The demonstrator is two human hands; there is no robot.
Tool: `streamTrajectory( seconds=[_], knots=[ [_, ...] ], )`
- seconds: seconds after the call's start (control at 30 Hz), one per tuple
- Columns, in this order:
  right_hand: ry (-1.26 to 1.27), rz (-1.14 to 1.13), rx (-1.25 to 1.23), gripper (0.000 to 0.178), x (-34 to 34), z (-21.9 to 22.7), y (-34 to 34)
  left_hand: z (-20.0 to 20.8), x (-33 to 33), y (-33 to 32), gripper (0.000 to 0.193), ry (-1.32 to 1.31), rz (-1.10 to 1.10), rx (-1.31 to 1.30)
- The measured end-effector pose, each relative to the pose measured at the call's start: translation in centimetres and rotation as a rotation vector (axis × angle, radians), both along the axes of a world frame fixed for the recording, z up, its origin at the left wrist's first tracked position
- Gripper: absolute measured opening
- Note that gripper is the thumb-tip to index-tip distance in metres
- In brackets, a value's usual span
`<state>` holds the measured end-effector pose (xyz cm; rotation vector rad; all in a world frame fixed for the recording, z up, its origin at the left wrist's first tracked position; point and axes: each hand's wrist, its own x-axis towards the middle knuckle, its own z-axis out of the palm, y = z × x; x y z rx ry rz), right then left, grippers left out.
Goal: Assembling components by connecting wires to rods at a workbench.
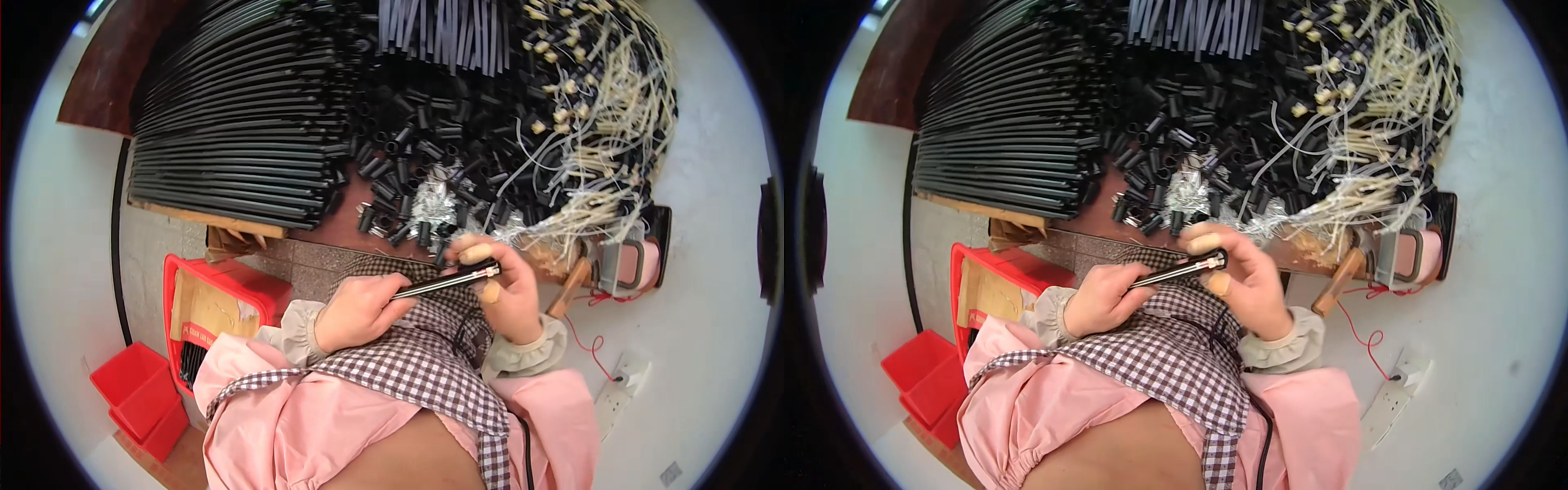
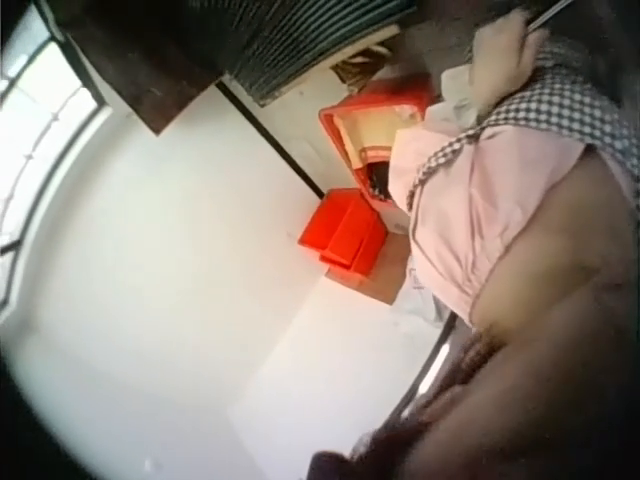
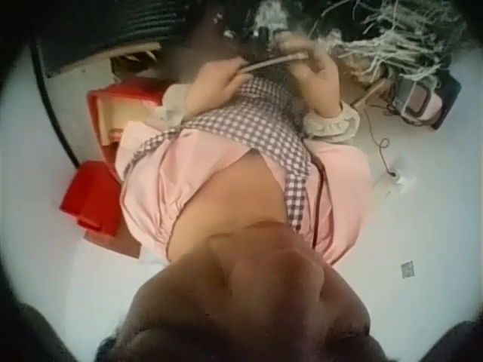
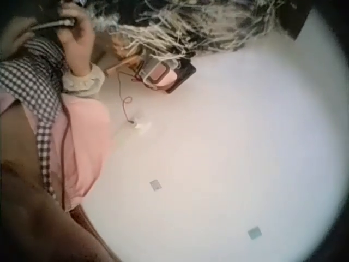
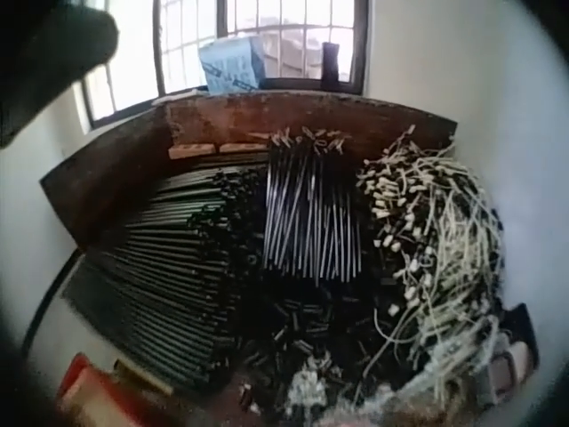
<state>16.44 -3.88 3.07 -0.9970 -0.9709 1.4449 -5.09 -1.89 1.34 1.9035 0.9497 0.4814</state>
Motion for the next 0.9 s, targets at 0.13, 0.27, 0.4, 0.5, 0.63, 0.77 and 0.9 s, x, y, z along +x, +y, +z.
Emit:
streamTrajectory(
  seconds=[0.13,0.27,0.4,0.5,0.63,0.77,0.9],
  knots=[
    [0.059,-0.106,-0.046,0.029,0.7,1.2,-1.0,1.2,0.7,0.4,0.019,0.064,-0.064,0.022],
    [-0.486,-0.056,0.22,0.027,3.6,2.0,-1.4,1.6,0.5,0.6,0.023,0.155,-0.134,0.065],
    [-0.683,0.066,0.299,0.02,4.6,2.8,-2.2,3.0,0.5,0.3,0.028,0.272,-0.351,-0.067],
    [-0.834,0.129,0.186,0.016,3.7,3.2,-2.9,1.3,1.1,1.0,0.027,0.174,-0.456,-0.194],
    [-0.82,-0.106,-0.075,0.012,1.9,1.0,-3.1,-1.3,2.5,0.1,0.031,0.213,-0.359,-0.07],
    [-1.283,-0.349,0.114,0.015,6.5,-2.5,-3.0,-2.6,2.2,-0.1,0.031,0.34,-0.18,0.033],
    [-1.724,-0.285,0.113,0.016,10.8,-6.0,-1.7,-2.9,2.4,0.6,0.026,0.317,-0.132,0.118]
  ],
)
